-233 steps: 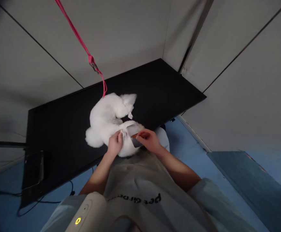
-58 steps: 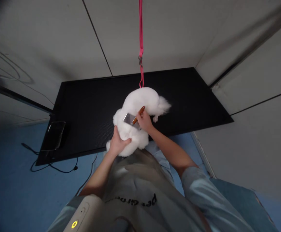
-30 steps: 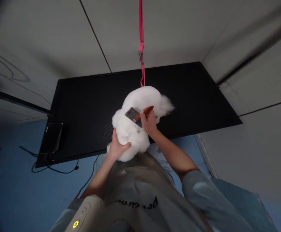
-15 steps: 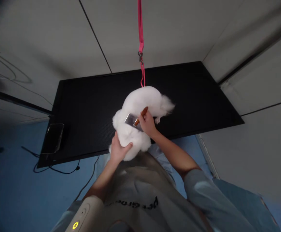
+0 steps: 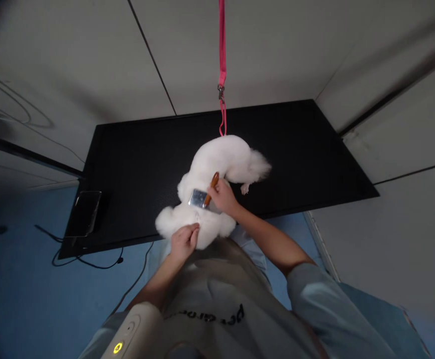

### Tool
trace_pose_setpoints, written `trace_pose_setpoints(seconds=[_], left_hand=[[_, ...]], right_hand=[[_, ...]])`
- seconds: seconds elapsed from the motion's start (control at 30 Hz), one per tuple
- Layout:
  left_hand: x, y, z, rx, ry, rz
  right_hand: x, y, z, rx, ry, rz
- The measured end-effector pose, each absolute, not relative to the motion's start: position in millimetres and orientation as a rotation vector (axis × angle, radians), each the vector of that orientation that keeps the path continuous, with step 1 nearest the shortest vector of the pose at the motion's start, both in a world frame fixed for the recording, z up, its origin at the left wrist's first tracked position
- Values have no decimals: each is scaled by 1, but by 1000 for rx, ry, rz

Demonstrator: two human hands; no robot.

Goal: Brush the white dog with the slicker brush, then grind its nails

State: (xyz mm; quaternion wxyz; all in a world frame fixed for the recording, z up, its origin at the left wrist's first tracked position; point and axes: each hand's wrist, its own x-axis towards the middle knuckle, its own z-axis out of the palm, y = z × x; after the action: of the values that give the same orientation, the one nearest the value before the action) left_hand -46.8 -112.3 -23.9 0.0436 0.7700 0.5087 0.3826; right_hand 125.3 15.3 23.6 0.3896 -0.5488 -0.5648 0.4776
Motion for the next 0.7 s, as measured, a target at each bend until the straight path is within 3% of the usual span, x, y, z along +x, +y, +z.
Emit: trace_pose_setpoints(seconds=[0.1, 0.27, 0.4, 0.57, 0.7], left_hand=[[-48, -115, -26, 2342, 1524, 1196], [-43, -116, -27, 2371, 1511, 1182], [-41, -117, -28, 2381, 1496, 1196], [-43, -117, -31, 2364, 1464, 1202], [-47, -116, -33, 2371, 1459, 1210]], right_hand=[[128, 15, 25, -1449, -1302, 967], [124, 10, 31, -1443, -1564, 1147], [124, 9, 39, -1492, -1458, 876], [124, 7, 38, -1446, -1609, 1146], [125, 4, 39, -1470, -1449, 907]])
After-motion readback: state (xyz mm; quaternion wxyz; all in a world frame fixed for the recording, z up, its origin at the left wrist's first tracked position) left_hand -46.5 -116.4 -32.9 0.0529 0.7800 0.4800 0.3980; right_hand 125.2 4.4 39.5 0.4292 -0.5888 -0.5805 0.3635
